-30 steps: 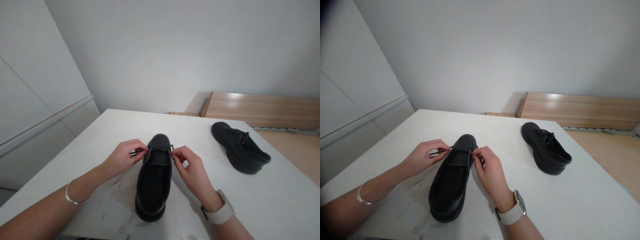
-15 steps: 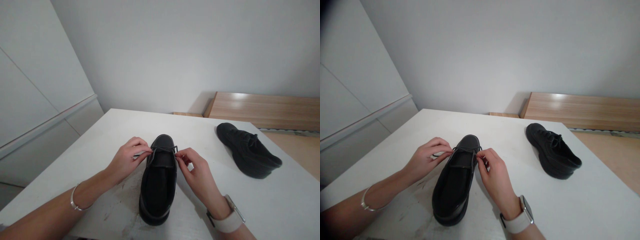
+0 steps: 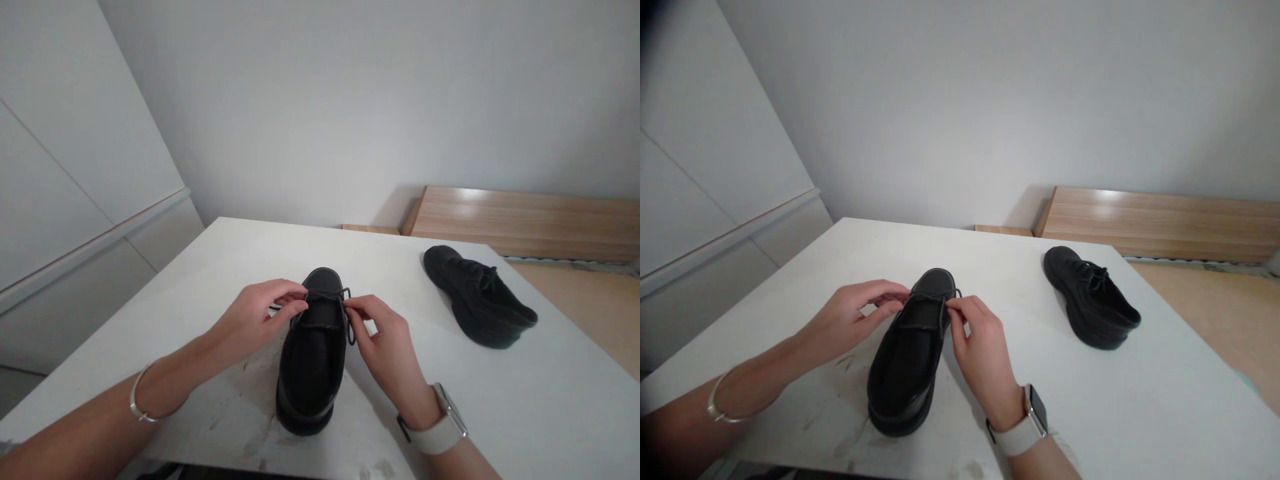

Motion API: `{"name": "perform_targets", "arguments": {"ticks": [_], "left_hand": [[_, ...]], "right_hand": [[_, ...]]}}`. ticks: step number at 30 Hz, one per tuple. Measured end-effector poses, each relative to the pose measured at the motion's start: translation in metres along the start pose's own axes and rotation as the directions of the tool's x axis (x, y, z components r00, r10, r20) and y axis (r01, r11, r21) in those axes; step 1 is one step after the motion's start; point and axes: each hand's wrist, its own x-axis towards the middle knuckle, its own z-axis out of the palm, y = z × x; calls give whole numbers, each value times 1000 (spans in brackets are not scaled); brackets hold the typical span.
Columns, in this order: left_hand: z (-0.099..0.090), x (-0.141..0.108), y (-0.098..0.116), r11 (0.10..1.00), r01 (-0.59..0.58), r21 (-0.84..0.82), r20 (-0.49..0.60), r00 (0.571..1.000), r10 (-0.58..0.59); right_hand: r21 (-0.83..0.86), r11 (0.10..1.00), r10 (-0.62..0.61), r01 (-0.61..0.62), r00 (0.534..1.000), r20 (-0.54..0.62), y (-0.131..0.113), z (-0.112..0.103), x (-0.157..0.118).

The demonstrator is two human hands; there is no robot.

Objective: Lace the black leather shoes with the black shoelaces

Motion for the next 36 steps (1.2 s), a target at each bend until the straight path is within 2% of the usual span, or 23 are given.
{"name": "perform_targets", "arguments": {"ticks": [2, 5, 8, 11, 14, 18, 20, 22, 24, 25, 26, 27, 29, 31, 32, 33, 36], "left_hand": [[-5, 2, 9, 999, -15, 36, 72, 997, 12], [-9, 10, 17, 971, -128, 203, 154, 983, 98], [-8, 19, 23, 918, -145, 370, 218, 974, 66], [-3, 26, 29, 846, -146, 513, 262, 965, 8], [4, 29, 32, 787, -179, 591, 283, 959, 5], [13, 30, 33, 755, -201, 624, 275, 961, 28], [13, 30, 35, 744, -214, 633, 277, 960, 40], [6, 30, 40, 750, -255, 611, 256, 959, 118], [-9, 30, 50, 800, -303, 518, 133, 952, 275], [-19, 30, 57, 834, -321, 449, 11, 935, 355], [-30, 30, 64, 862, -344, 372, -138, 898, 418], [-41, 30, 73, 875, -354, 330, -304, 838, 453], [-58, 29, 90, 869, -411, 276, -581, 649, 491], [-65, 27, 106, 892, -393, 224, -720, 550, 424], [-66, 26, 112, 900, -388, 199, -743, 539, 397], [-64, 25, 118, 910, -378, 172, -742, 558, 371], [-55, 22, 128, 921, -377, 102, -682, 647, 341]], "right_hand": [[7, 1000, 22, -23, 999, 30, -10, -3, 2], [-73, 997, 43, -35, 993, 112, -26, -9, 9], [-313, 949, 52, 18, 975, 215, -41, -10, 17], [-549, 829, 50, 110, 962, 268, -51, -4, 22], [-657, 733, 6, 176, 964, 265, -54, 2, 24], [-718, 671, -13, 185, 971, 238, -55, 8, 24], [-719, 671, -25, 181, 975, 222, -53, 10, 25], [-641, 747, -83, 173, 982, 169, -53, 10, 28], [-414, 895, -163, 164, 986, 40, -58, 6, 34], [-251, 953, -187, 167, 980, -60, -63, 2, 38], [-80, 980, -195, 184, 965, -173, -69, -3, 42], [75, 973, -188, 217, 939, -287, -77, -8, 45], [277, 909, -151, 312, 865, -479, -95, -19, 52], [375, 829, -133, 414, 798, -588, -113, -27, 57], [397, 800, -134, 449, 780, -612, -120, -29, 58], [410, 783, -139, 467, 774, -617, -126, -30, 59], [425, 774, -180, 470, 806, -564, -138, -27, 58]]}}
